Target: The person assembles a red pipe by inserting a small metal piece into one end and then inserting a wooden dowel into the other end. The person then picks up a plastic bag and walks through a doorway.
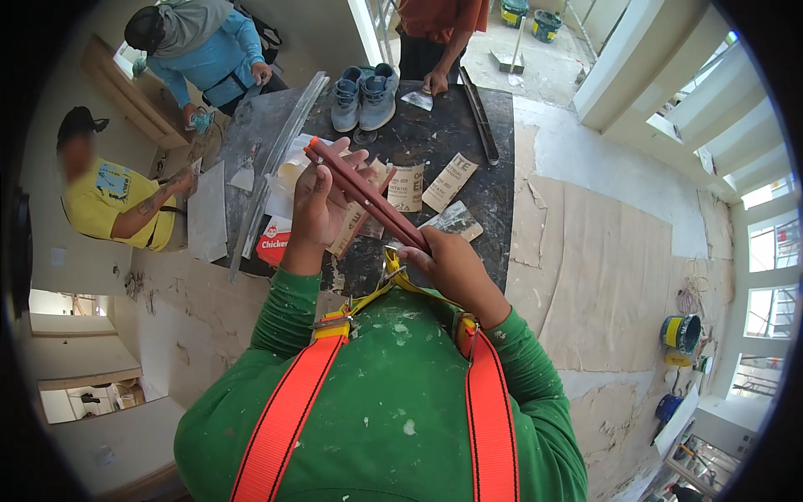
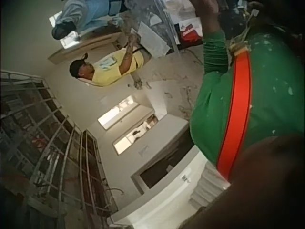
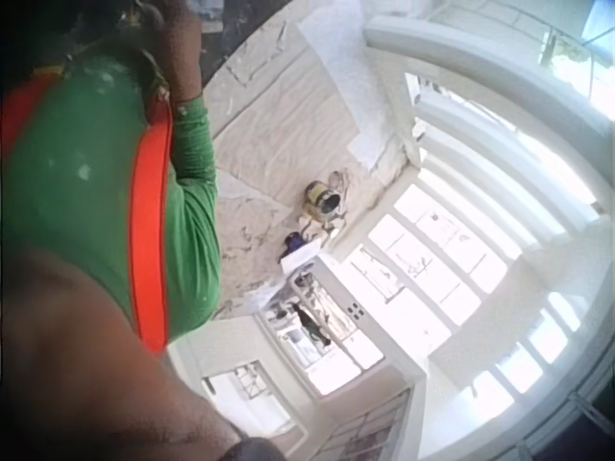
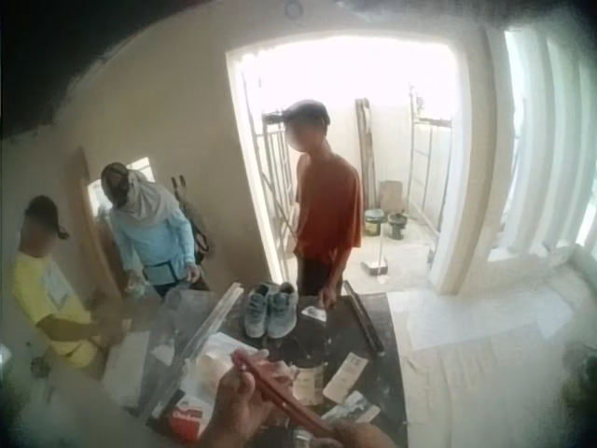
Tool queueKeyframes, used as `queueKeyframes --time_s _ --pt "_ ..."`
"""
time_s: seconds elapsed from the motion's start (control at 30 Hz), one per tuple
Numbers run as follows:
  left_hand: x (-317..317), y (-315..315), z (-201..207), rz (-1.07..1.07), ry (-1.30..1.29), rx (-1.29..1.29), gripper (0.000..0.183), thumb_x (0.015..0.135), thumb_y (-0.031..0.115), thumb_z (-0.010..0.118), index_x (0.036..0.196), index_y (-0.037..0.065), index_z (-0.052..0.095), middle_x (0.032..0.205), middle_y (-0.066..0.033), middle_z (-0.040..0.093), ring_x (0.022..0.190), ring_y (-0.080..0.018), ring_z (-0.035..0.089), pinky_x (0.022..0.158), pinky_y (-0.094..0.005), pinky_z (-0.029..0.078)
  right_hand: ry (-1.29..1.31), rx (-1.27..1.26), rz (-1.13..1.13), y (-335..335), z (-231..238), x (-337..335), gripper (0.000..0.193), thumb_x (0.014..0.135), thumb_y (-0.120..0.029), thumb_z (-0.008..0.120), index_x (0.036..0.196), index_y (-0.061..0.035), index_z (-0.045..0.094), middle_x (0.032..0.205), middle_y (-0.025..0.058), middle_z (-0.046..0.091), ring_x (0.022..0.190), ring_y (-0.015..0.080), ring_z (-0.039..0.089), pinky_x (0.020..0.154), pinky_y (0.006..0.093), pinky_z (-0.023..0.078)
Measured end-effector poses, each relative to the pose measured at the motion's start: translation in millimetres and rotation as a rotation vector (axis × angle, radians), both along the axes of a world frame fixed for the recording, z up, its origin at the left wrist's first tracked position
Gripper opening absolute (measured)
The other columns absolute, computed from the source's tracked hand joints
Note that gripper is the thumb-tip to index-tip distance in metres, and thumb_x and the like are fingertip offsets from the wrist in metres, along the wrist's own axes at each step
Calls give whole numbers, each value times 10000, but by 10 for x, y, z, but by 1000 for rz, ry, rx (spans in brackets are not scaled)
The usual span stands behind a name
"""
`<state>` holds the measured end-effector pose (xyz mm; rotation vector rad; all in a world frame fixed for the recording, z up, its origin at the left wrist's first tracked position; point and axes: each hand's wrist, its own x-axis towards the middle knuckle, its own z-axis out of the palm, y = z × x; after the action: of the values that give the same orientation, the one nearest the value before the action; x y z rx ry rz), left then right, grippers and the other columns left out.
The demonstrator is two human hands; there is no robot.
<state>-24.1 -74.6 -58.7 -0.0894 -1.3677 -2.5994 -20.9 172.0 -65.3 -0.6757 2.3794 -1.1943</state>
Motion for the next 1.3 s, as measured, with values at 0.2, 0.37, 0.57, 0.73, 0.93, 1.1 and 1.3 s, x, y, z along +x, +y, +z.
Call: queueKeyframes --time_s 0.2,0.37,0.57,0.73,0.93,1.1,1.3 --pt "-130 -135 -207 27 -38 40 355 1061 330 647 1238 24 629 1141 -136 733 1067 -296 728 984 -463 593 38 111 17 -16 -100 4 433 984 -418 719 1012 7 640 805 229 683 755 448 671 688 503 496" --pt "-103 -121 -194 3 20 24 404 1063 309 641 1320 8 563 1163 -179 735 1041 -296 754 968 -441 624 64 49 2 -12 -197 16 436 979 -428 724 1011 -2 637 786 226 672 732 449 657 673 505 488" --pt "-76 -117 -214 -92 53 42 530 1000 331 733 1357 -6 534 1182 -193 730 1076 -299 747 989 -440 618 73 41 13 -14 -220 18 409 981 -398 726 1042 -4 634 779 220 666 730 438 659 670 498 483" --pt "139 6 49 -95 284 -460 385 944 307 805 1136 3 669 1092 -142 746 1014 -260 745 904 -400 605 -6 -144 68 17 -462 -33 349 977 -291 735 1153 -10 626 956 205 690 891 358 696 795 445 519" --pt "323 409 453 -299 541 -538 308 870 241 886 871 28 663 940 -91 735 895 -201 732 786 -342 576 49 -348 205 -35 -577 -61 370 960 -172 732 1263 -2 605 1170 173 686 1087 307 679 959 393 516" --pt "140 381 380 -237 244 -8 264 1002 265 756 914 72 597 776 -17 615 683 -156 634 650 -345 542 -18 -313 209 57 -384 -52 450 864 -201 846 1195 7 623 989 114 687 891 248 664 822 372 522" --pt "-263 -39 361 70 11 311 449 1040 572 591 1019 123 585 890 6 565 846 -159 580 834 -368 507 -38 -248 43 116 0 -53 376 946 -245 794 1205 -5 667 772 19 560 665 112 537 603 311 455"
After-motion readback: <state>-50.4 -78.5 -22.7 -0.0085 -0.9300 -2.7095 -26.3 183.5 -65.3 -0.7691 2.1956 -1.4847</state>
